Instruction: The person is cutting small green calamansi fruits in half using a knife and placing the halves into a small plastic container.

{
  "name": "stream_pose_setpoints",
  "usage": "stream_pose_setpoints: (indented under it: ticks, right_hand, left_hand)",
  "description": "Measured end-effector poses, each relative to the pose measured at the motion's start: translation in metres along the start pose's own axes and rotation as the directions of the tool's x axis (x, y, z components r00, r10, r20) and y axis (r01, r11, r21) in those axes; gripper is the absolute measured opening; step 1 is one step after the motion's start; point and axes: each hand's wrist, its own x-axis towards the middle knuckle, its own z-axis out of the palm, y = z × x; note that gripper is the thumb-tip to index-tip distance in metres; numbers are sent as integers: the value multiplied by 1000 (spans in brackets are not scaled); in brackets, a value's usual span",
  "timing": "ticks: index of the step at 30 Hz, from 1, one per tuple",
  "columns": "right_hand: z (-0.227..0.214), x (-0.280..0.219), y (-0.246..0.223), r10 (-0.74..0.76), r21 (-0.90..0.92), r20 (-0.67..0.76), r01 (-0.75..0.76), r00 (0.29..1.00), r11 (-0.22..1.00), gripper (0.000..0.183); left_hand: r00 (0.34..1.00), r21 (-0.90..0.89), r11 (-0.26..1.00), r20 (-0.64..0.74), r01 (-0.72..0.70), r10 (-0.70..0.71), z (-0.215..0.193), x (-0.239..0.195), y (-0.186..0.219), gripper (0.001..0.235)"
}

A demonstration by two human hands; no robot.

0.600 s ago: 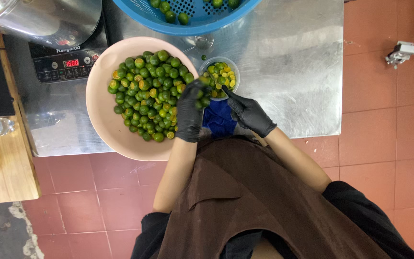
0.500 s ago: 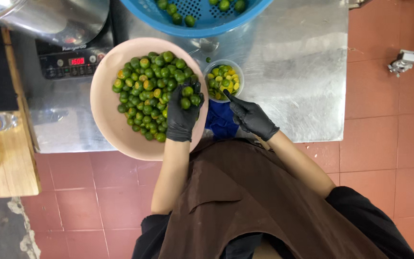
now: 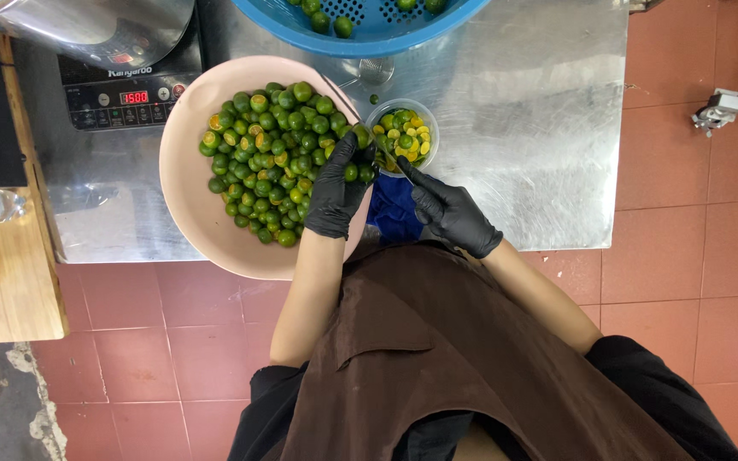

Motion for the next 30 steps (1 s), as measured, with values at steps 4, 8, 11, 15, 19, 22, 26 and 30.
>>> stream_pose_setpoints:
  ticks: [4,8,11,15,19,22,26,30]
  right_hand:
    - [2,-1,0,13,-107,-9,-14,1000,994,59]
    - [0,-5,4,-107,-245,-39,95,993,965,55]
    - [0,-11,2,-108,-306,-62,85,992,948,54]
    - [4,-13,0,-64,-336,-100,27,993,942,54]
    - [9,6,5,8,-331,-106,-43,994,943,56]
    - [13,25,12,-78,-162,-136,56,988,985,50]
    - [12,39,10,55,5,-40,-55,998,998,55]
    - [5,37,9,98,50,21,-99,995,994,56]
  left_hand:
    - [995,70,993,30,-95,93,20,-18,-1,27]
    - [992,130,985,-40,-112,118,33,-25,-2,24]
    - [989,201,971,-38,-132,142,30,-25,-7,22]
    - [986,138,977,3,-163,165,22,-16,-13,21]
    - [985,283,945,-4,-164,172,7,-8,-21,22]
    - [978,350,918,-24,-185,206,0,-10,-27,22]
    - [982,235,954,-10,-183,191,9,-27,-15,16]
    - [979,182,969,-87,-165,183,22,-46,0,21]
